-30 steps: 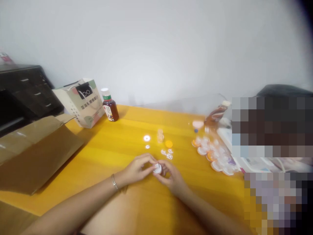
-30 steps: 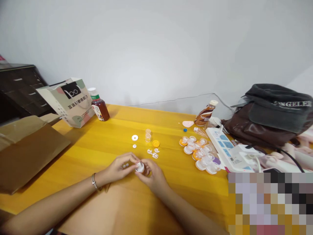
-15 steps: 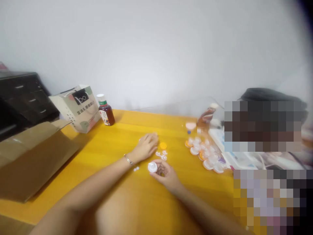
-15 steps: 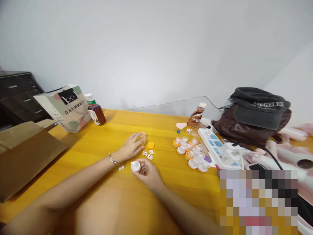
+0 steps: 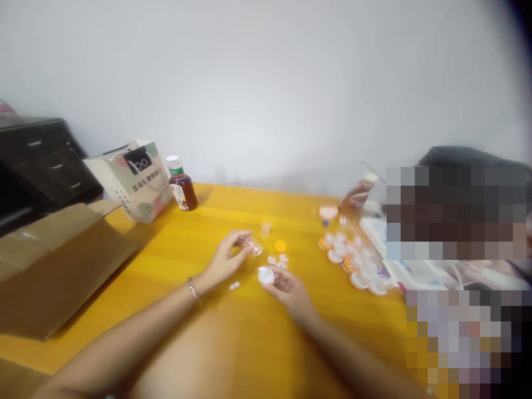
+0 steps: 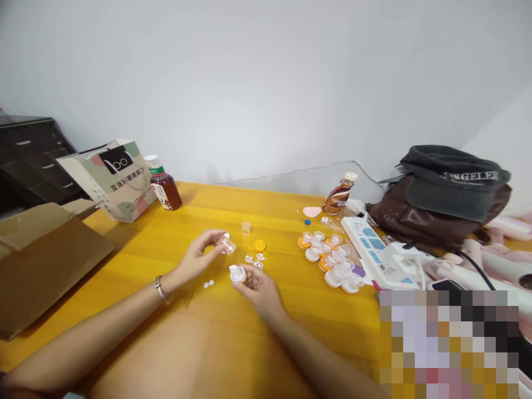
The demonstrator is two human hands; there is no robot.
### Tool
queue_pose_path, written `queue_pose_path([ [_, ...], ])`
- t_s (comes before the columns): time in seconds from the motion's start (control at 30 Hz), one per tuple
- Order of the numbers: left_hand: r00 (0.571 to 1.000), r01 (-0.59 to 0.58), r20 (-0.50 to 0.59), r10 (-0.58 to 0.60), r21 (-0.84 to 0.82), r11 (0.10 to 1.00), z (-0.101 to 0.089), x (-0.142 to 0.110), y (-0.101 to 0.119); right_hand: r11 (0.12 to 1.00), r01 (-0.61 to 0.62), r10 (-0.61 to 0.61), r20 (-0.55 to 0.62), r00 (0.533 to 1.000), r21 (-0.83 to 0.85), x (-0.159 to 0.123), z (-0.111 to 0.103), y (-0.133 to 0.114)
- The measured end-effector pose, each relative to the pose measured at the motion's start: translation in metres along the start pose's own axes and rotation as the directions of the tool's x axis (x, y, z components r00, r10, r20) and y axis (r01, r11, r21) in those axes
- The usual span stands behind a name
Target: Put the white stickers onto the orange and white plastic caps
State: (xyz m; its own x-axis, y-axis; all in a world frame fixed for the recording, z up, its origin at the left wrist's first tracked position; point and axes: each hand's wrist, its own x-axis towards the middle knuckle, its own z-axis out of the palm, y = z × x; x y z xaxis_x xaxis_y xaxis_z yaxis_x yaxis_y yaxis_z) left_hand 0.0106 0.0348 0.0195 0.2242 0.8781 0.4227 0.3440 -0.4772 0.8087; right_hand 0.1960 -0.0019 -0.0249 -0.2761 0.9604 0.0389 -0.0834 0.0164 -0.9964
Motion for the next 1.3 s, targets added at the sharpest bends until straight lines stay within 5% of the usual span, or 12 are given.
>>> queue_pose_path([
  [0.2,1.000,0.028,0.003,-0.028,-0.247,0.969,0.006,-0.021,0.001,1.000,-0.019,0.019,-0.005,1.000,-0.005,0.001,0.000,0.000],
  [0.83,0.982,-0.094,0.155,0.109,-0.096,0.991,0.012,-0.026,0.005,0.995,0.013,-0.009,0.036,0.999,-0.103,-0.004,0.004,-0.005],
  [1.3,0.987,-0.012,0.155,0.041,-0.181,0.983,0.017,-0.029,0.001,0.999,-0.025,0.028,0.068,0.997,-0.047,-0.004,0.003,-0.004],
])
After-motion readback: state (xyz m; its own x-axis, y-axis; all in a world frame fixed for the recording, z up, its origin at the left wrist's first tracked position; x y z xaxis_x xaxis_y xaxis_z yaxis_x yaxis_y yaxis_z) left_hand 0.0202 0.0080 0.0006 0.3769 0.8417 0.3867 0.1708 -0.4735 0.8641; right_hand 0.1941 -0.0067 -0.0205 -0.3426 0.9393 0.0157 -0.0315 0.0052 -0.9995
